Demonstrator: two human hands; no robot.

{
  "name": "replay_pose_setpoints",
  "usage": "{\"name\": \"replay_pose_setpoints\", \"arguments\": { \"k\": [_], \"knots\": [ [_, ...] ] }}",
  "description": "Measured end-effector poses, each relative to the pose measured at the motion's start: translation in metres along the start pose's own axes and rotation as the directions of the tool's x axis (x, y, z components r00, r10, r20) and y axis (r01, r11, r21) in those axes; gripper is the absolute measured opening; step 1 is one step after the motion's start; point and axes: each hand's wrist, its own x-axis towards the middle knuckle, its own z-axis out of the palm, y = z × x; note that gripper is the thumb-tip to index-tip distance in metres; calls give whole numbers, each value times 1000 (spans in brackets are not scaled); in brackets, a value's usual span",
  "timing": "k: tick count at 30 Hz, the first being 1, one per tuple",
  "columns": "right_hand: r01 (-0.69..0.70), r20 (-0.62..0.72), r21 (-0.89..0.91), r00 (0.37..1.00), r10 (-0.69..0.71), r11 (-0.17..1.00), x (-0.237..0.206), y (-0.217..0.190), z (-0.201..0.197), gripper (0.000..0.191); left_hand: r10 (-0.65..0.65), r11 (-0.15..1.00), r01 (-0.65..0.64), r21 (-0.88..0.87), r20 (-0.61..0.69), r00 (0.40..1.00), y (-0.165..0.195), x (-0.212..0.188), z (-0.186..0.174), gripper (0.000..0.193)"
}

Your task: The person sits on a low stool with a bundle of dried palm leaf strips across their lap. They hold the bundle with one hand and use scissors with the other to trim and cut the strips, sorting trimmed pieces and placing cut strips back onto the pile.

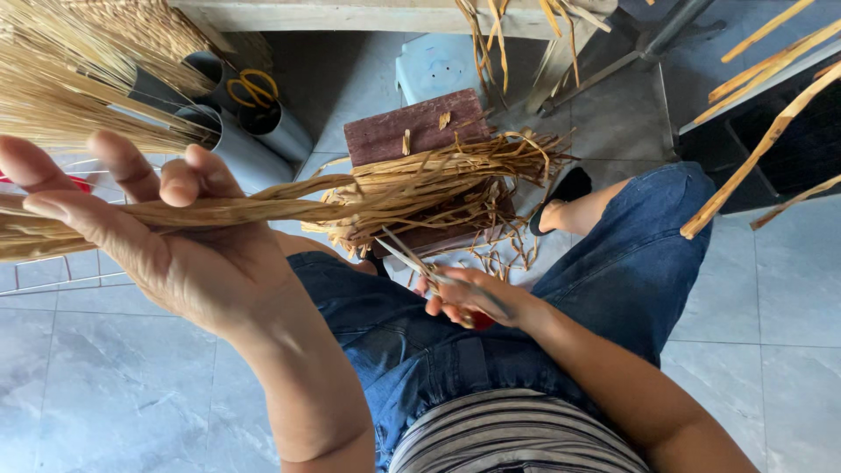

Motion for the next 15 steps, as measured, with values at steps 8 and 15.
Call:
{"name": "replay_pose_setpoints", "arguments": {
  "k": [8, 15],
  "knots": [
    [-130, 79, 452, 991, 105, 883, 53, -12, 2, 74, -41, 998, 44, -42, 77, 996, 16, -21, 32, 45],
    [-98, 51, 429, 995, 84, 898, 46, 0, -8, 70, -22, 998, 28, -52, 108, 994, 24, -24, 32, 38]
  ]
}}
